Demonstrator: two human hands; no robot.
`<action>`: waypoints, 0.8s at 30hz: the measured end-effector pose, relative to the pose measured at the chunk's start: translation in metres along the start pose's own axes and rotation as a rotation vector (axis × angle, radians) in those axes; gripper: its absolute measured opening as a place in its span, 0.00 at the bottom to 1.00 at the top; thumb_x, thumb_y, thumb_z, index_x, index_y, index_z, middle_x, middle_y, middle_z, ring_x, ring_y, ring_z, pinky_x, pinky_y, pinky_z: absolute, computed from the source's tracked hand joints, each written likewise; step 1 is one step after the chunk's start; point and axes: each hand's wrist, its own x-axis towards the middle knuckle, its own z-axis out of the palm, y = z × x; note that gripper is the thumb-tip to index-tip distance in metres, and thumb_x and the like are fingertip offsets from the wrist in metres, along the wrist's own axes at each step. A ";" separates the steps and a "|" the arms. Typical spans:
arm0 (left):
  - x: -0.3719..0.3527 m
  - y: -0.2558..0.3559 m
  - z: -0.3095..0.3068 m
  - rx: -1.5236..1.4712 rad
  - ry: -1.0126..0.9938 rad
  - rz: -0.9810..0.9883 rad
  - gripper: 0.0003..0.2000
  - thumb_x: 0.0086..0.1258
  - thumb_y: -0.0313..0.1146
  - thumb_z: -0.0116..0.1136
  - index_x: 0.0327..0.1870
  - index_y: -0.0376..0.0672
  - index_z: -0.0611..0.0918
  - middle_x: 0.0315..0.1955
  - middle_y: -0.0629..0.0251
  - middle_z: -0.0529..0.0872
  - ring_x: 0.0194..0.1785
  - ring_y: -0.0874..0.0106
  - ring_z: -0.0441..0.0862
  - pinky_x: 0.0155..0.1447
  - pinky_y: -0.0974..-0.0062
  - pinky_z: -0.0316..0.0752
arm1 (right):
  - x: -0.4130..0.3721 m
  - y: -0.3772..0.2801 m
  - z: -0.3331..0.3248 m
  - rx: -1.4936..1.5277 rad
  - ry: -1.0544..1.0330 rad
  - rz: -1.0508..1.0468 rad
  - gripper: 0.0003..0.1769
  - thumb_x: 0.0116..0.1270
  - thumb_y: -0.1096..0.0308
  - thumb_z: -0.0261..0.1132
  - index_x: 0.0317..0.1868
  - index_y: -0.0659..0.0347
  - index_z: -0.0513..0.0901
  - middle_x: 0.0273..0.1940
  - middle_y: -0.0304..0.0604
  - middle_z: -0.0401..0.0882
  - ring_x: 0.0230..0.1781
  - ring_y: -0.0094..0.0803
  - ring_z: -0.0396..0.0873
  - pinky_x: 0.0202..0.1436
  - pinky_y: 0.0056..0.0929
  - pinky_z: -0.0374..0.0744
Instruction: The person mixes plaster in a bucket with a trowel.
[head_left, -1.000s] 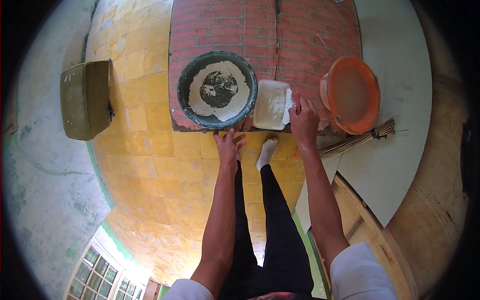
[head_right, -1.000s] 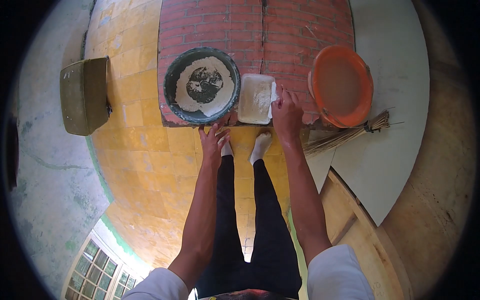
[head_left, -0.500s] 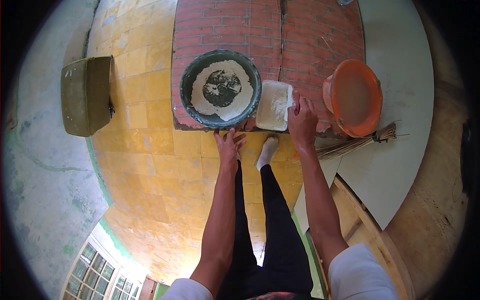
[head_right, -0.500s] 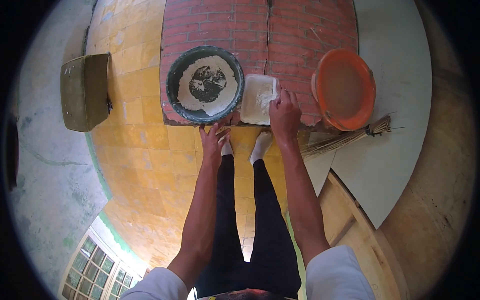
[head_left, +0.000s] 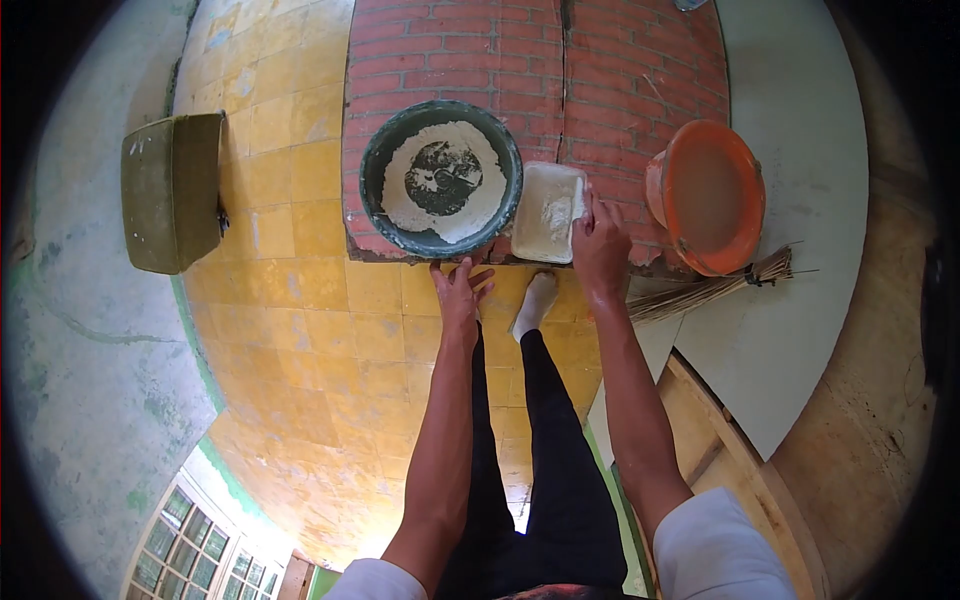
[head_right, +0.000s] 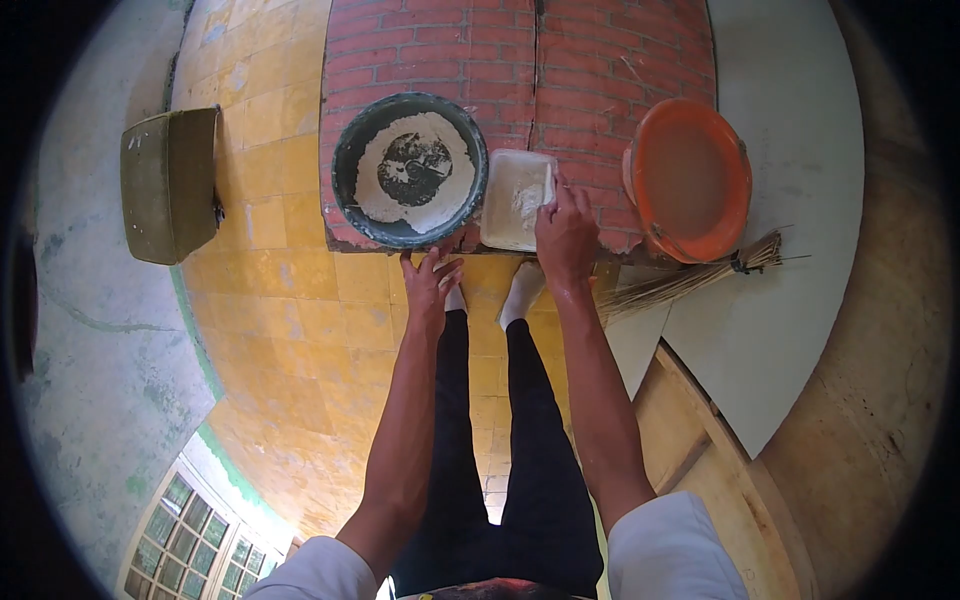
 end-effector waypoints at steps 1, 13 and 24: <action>0.000 0.000 -0.002 0.002 0.002 -0.001 0.37 0.80 0.41 0.60 0.81 0.55 0.49 0.62 0.53 0.82 0.55 0.59 0.87 0.55 0.62 0.83 | 0.000 -0.003 -0.005 0.025 0.004 0.009 0.27 0.69 0.73 0.62 0.69 0.61 0.81 0.49 0.54 0.83 0.48 0.54 0.85 0.50 0.49 0.84; 0.001 -0.002 0.000 0.000 -0.009 0.010 0.35 0.81 0.40 0.59 0.80 0.55 0.51 0.63 0.52 0.81 0.55 0.59 0.87 0.55 0.62 0.83 | 0.008 -0.007 -0.005 -0.040 -0.055 0.044 0.30 0.68 0.74 0.62 0.71 0.59 0.80 0.45 0.54 0.82 0.45 0.54 0.85 0.48 0.50 0.83; 0.003 -0.003 -0.002 0.007 0.001 0.000 0.36 0.81 0.40 0.58 0.81 0.54 0.49 0.61 0.53 0.83 0.55 0.59 0.87 0.56 0.61 0.82 | 0.005 -0.015 -0.013 0.034 -0.026 0.085 0.29 0.68 0.73 0.63 0.71 0.60 0.80 0.49 0.54 0.84 0.44 0.54 0.85 0.49 0.47 0.84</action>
